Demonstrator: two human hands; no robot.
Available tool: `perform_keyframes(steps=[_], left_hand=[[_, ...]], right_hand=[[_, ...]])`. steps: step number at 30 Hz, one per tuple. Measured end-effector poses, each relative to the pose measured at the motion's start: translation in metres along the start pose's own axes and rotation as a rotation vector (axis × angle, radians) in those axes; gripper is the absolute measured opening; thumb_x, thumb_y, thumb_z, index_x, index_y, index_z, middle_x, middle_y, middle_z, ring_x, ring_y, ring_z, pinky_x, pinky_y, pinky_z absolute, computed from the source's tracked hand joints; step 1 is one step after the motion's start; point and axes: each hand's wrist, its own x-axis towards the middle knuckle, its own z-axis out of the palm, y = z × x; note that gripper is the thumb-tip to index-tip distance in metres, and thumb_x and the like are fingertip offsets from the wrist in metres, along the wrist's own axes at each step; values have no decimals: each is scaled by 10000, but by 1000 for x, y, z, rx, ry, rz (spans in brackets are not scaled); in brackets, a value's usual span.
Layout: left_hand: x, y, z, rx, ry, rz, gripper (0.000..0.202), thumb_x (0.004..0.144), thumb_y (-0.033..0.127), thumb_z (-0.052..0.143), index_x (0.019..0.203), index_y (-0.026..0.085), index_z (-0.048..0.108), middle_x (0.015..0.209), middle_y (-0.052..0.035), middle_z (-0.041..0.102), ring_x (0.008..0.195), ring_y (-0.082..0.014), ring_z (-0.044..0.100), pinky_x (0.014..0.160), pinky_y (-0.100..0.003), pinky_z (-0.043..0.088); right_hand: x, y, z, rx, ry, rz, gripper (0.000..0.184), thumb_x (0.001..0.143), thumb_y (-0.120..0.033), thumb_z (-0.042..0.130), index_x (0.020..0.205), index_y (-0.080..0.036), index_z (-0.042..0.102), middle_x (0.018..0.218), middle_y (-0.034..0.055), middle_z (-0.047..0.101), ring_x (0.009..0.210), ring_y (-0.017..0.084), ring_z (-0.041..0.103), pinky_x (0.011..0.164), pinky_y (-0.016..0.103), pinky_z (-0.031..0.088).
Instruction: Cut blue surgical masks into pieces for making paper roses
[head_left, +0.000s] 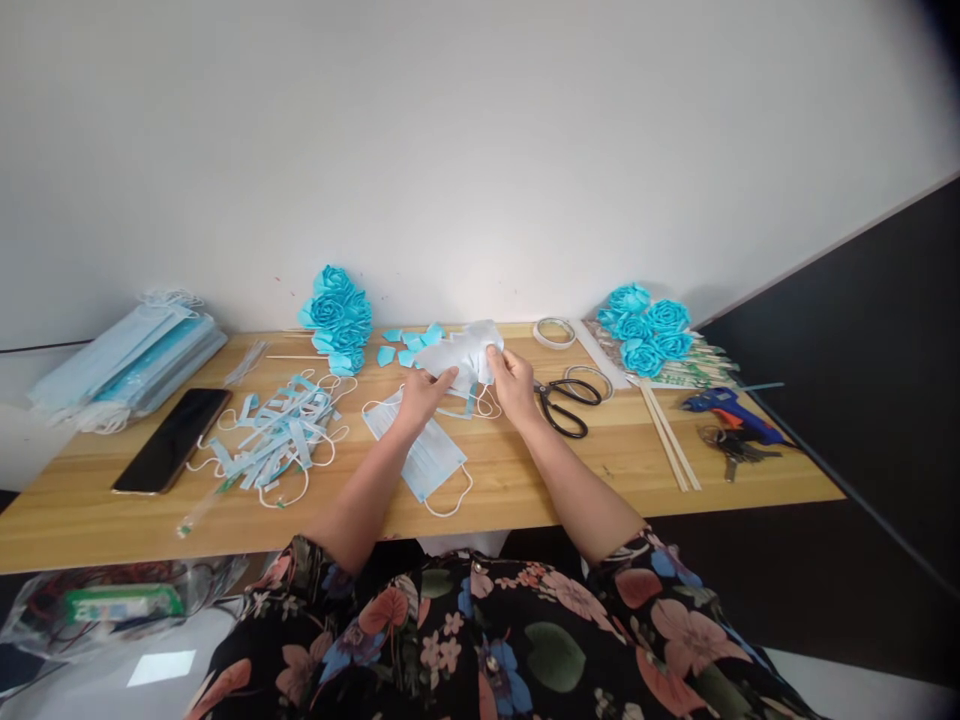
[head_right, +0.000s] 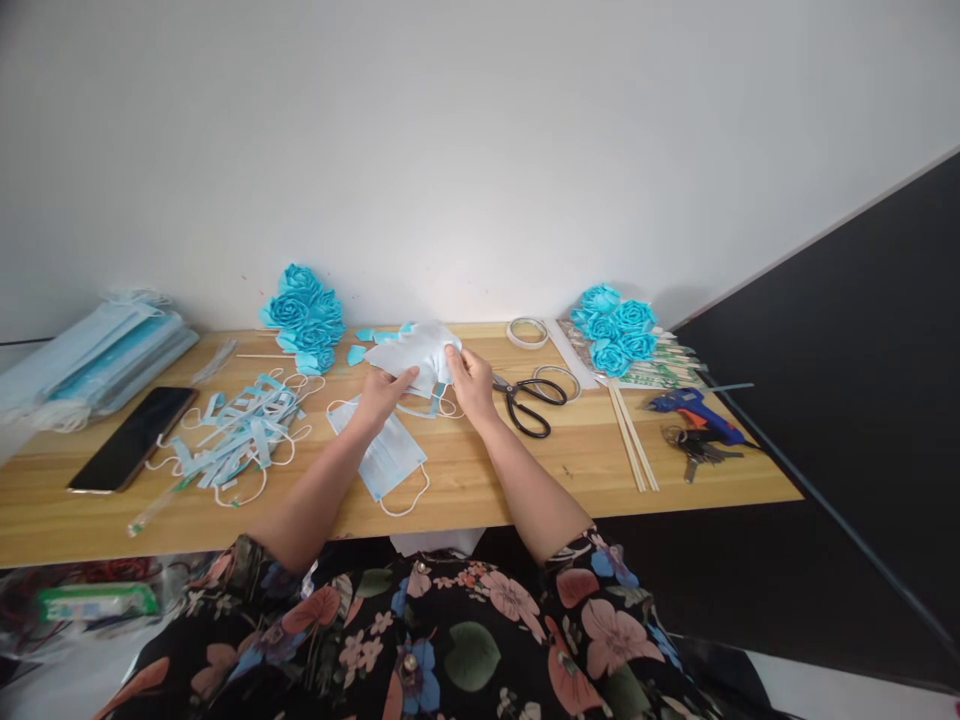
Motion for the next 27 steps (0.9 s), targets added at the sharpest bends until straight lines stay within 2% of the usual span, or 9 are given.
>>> perform_keyframes(steps=[4,7,12,14,16,19,23,27], left_hand=[[-3,7,3,64,-63,6,455,685,486,812,511,166,539,497,5,501,504,-119,436,498,-252,327],[-1,12,2,18,-68,-1,425,731,495,738,535,168,548,511,-5,525,500,-119,452,492,-246,351],[1,15,-4,-44,-90,101,231,733,296,630,567,176,524,519,29,474,508,-92,419,500,-211,329],[1,13,-5,-47,-93,111,218,733,267,620,564,176,517,516,31,462,509,-90,420,505,-210,328],[1,11,-4,-47,-64,76,276,771,306,630,559,175,510,513,22,470,498,-91,426,498,-216,327],[2,9,-4,-79,-53,23,384,828,460,650,604,169,539,541,7,506,492,-99,442,486,-226,340],[5,8,-4,-150,-43,22,473,764,619,721,779,160,606,631,8,553,549,-124,514,500,-236,398],[7,4,-5,-170,-25,-8,530,724,622,768,931,146,661,751,-28,654,664,-177,614,574,-267,467]], right_hand=[[0,2,0,-41,-58,-31,524,911,-606,506,605,-233,303,574,-50,290,569,109,300,544,278,249],[2,3,-2,-61,-22,-19,537,908,-616,501,587,-234,304,547,-52,299,554,107,309,544,279,259],[5,6,-6,-46,37,45,559,917,-628,472,547,-235,328,496,-43,362,519,112,365,533,281,286],[5,6,-5,-35,42,58,569,912,-645,474,544,-238,320,492,-41,367,511,113,367,524,281,286],[4,5,-4,-27,43,58,588,907,-675,468,540,-238,328,487,-40,376,510,114,375,526,281,297],[3,4,-3,-20,45,49,621,897,-724,450,531,-235,339,478,-40,378,508,112,374,534,283,306],[3,5,-2,-20,59,57,637,884,-751,452,540,-238,297,478,-49,323,512,107,335,525,285,281],[2,7,0,-17,51,38,620,892,-712,484,557,-236,270,507,-51,285,530,104,311,528,285,258]])
